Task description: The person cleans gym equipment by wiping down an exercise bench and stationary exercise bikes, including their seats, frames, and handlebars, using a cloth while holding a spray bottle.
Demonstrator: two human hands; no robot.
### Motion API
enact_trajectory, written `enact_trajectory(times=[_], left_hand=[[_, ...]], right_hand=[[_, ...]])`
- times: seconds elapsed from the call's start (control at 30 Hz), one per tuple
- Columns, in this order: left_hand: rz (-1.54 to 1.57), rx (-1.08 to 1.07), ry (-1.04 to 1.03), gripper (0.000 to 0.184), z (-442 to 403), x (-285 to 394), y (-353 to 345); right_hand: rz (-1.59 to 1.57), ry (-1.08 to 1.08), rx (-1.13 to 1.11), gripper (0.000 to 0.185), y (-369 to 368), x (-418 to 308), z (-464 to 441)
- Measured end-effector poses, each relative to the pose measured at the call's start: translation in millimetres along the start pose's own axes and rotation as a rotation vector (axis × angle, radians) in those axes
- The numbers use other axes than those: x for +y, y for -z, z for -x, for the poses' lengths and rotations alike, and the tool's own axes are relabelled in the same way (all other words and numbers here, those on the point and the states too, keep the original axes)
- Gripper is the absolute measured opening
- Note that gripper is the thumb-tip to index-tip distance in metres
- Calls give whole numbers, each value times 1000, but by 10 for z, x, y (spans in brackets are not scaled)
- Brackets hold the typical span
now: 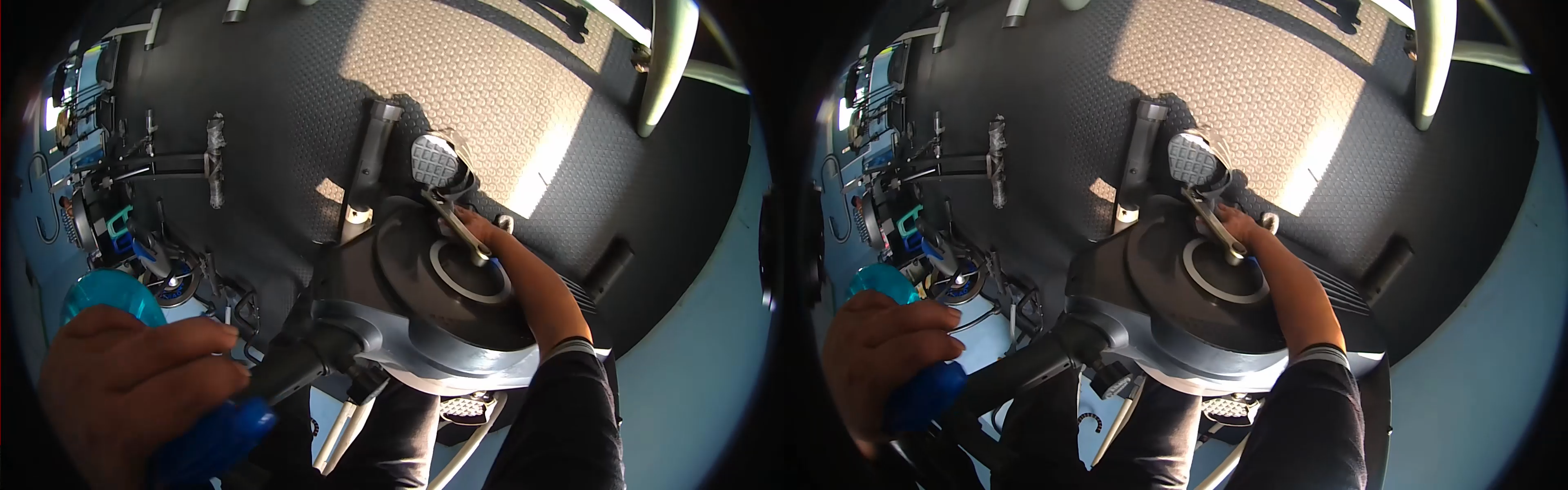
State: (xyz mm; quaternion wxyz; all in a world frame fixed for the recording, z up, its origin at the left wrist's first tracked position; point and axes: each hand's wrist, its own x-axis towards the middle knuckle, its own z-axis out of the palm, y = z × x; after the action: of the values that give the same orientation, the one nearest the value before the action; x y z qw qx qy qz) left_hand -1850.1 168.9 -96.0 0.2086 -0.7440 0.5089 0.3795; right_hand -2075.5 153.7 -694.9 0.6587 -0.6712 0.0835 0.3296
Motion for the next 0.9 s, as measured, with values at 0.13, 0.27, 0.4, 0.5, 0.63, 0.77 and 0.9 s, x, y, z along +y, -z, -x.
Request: enact_trajectory(times=[0.13, 0.27, 0.4, 0.5, 0.63, 0.77, 0.9], left_hand=[[-91, 25, 6, 22, -7, 104, 32], [-37, 3, 15, 28, -41, 97, 70], [-61, -143, -73, 37, -31, -53, 80], [32, -261, -118, 41, -65, -43, 109], [58, -162, -59, 36, 19, -26, 34], [15, -90, -27, 31, 39, 14, 31], [52, -101, -57, 29, 50, 8, 51]], right_hand=[[475, -51, -115, 66, 170, -81, 278], [277, -198, -57, 71, 145, -203, 221], [153, -183, -1, 72, 56, -345, 22], [307, -59, -22, 70, 169, -320, 389], [330, -311, -181, 65, 284, -56, 1256], [206, -515, -151, 64, 183, -135, 1937], [51, -591, -83, 78, 88, -776, 2231]])
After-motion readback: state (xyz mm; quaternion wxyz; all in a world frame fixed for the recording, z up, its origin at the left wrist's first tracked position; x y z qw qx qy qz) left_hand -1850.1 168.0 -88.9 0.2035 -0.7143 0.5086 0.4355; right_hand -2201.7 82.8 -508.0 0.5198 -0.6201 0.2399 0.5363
